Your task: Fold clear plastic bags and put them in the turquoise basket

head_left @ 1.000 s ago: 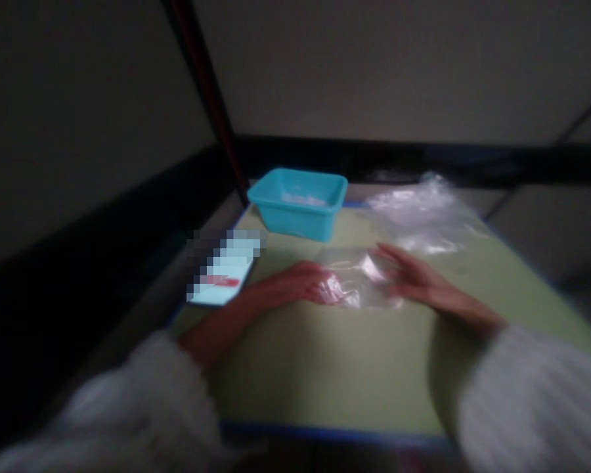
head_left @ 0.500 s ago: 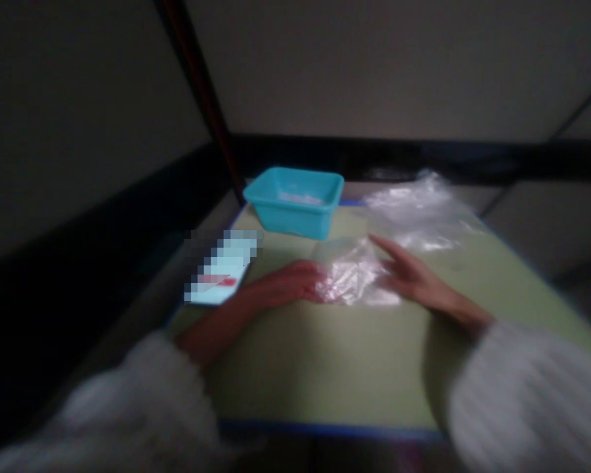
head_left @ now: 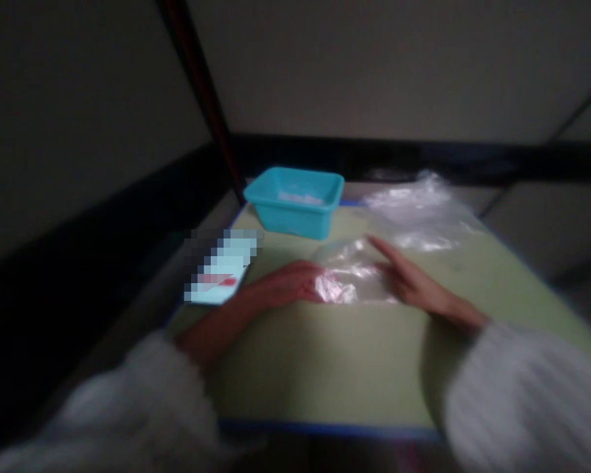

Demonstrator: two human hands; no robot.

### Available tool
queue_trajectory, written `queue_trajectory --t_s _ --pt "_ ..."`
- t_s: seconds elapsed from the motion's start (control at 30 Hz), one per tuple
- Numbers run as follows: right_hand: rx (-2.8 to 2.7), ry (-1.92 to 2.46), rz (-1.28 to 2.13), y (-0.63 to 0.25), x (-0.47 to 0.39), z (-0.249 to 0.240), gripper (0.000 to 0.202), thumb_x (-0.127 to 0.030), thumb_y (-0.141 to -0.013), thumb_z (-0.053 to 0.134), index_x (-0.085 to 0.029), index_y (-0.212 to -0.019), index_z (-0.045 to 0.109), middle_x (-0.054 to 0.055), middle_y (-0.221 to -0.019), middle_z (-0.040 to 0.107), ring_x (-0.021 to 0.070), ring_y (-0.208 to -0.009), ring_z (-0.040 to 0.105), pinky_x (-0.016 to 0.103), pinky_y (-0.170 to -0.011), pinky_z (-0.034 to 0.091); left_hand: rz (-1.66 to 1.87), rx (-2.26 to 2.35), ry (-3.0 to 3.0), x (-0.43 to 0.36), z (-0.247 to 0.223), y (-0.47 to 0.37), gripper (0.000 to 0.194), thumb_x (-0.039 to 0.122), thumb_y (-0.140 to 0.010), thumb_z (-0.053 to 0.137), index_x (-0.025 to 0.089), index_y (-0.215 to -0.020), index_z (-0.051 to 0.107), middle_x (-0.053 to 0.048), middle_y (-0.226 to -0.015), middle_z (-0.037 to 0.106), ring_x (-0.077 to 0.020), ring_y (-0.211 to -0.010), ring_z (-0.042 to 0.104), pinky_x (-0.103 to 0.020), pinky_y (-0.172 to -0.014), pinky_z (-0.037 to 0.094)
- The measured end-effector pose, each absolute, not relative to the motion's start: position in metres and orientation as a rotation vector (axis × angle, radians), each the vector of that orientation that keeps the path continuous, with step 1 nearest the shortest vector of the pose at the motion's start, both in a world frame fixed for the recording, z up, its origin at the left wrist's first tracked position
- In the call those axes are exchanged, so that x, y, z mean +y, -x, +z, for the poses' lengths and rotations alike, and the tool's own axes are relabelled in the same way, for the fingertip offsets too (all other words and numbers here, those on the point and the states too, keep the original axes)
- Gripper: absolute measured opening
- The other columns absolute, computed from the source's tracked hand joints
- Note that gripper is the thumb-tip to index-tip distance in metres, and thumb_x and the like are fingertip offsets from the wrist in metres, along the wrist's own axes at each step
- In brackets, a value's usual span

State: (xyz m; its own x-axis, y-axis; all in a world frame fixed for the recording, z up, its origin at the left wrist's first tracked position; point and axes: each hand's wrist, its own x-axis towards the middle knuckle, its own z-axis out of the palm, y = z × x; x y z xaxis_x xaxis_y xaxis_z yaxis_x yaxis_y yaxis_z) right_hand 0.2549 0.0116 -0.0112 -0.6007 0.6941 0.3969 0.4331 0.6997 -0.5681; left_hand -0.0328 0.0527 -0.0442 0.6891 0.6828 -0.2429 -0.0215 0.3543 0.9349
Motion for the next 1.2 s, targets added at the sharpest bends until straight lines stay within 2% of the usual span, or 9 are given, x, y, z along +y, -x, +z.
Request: queue_trajectory --t_s 0.17,0.23,0.3,0.37,0.5,0.7,0.83,1.03,1.2 --pt "-2.276 0.901 0.591 -0.252 0.015 -0.014 0.081 -0.002 -0.074 0.041 -0.027 -0.147 0.016 0.006 -0.151 0.026 0.0265 -0.136 0.027 0.050 -0.110 0.026 0.475 0.649 -1.245 0.056 -0.048 0.036 0.038 0.032 -0.078 0.068 0.014 -0.110 0.065 -0.013 -0.108 0.066 -0.0222 -0.094 0.065 -0.039 -0.087 0.051" --pt "-2.236 0.926 0.664 -0.251 0.015 -0.014 0.076 -0.004 -0.076 0.042 -0.026 -0.146 0.019 0.008 -0.150 0.027 0.0280 -0.133 0.034 0.050 -0.105 0.035 0.470 0.638 -1.268 0.057 -0.048 0.036 0.037 0.030 -0.078 0.068 0.014 -0.111 0.065 -0.013 -0.108 0.066 -0.0215 -0.094 0.065 -0.039 -0.087 0.051" --pt "-2.157 0.965 0.815 -0.250 0.015 -0.014 0.072 -0.008 -0.079 0.043 -0.026 -0.144 0.022 0.010 -0.149 0.028 0.0282 -0.122 0.048 0.044 -0.087 0.052 0.479 0.618 -1.269 0.058 -0.048 0.037 0.034 0.028 -0.078 0.068 0.015 -0.109 0.065 -0.013 -0.108 0.066 -0.0210 -0.093 0.065 -0.040 -0.088 0.050" --pt "-2.061 1.012 0.963 -0.250 0.014 -0.014 0.067 -0.011 -0.080 0.046 -0.026 -0.142 0.026 0.013 -0.142 0.039 0.0258 -0.106 0.059 0.033 -0.066 0.058 0.476 0.597 -1.247 0.059 -0.049 0.037 0.032 0.028 -0.079 0.066 0.015 -0.108 0.066 -0.013 -0.106 0.067 -0.0212 -0.092 0.066 -0.042 -0.089 0.050" --pt "-1.925 1.104 0.986 -0.247 0.015 -0.014 0.055 -0.020 -0.080 0.055 -0.022 -0.133 0.042 0.011 -0.114 0.060 0.0230 -0.091 0.062 0.028 -0.058 0.055 0.475 0.590 -1.193 0.059 -0.051 0.038 0.031 0.025 -0.080 0.065 0.016 -0.110 0.065 -0.013 -0.111 0.065 -0.0219 -0.093 0.066 -0.044 -0.090 0.049" --pt "-1.833 1.218 0.916 -0.240 0.017 -0.018 0.043 -0.027 -0.081 0.057 -0.021 -0.123 0.053 0.005 -0.089 0.065 0.0141 -0.061 0.060 0.025 -0.046 0.049 0.501 0.565 -1.148 0.057 -0.047 0.039 0.038 0.024 -0.078 0.066 0.016 -0.115 0.061 -0.015 -0.118 0.062 -0.0249 -0.104 0.062 -0.040 -0.093 0.047" --pt "-1.839 1.169 0.940 -0.239 0.016 -0.017 0.044 -0.021 -0.080 0.055 -0.022 -0.124 0.052 0.004 -0.089 0.066 0.0123 -0.058 0.058 0.024 -0.045 0.049 0.534 0.628 -1.137 0.055 -0.038 0.033 0.037 0.027 -0.077 0.068 0.015 -0.111 0.063 -0.015 -0.114 0.065 -0.0252 -0.105 0.062 -0.038 -0.091 0.047" --pt "-1.818 1.163 1.030 -0.236 0.015 -0.013 0.047 -0.020 -0.080 0.054 -0.020 -0.127 0.049 0.004 -0.087 0.067 0.0128 -0.059 0.059 0.024 -0.045 0.049 0.735 0.818 -1.202 0.054 -0.024 0.018 0.033 0.030 -0.070 0.073 0.009 -0.095 0.067 -0.015 -0.097 0.070 -0.0226 -0.090 0.067 -0.035 -0.084 0.050" --pt "-1.815 1.165 1.027 -0.236 0.015 -0.012 0.047 -0.020 -0.080 0.053 -0.020 -0.127 0.048 0.007 -0.096 0.068 0.0159 -0.068 0.064 0.025 -0.048 0.051 0.810 0.912 -1.369 0.063 -0.032 0.018 0.037 0.033 -0.069 0.072 0.010 -0.098 0.066 -0.009 -0.090 0.072 -0.0240 -0.090 0.067 -0.036 -0.083 0.050"
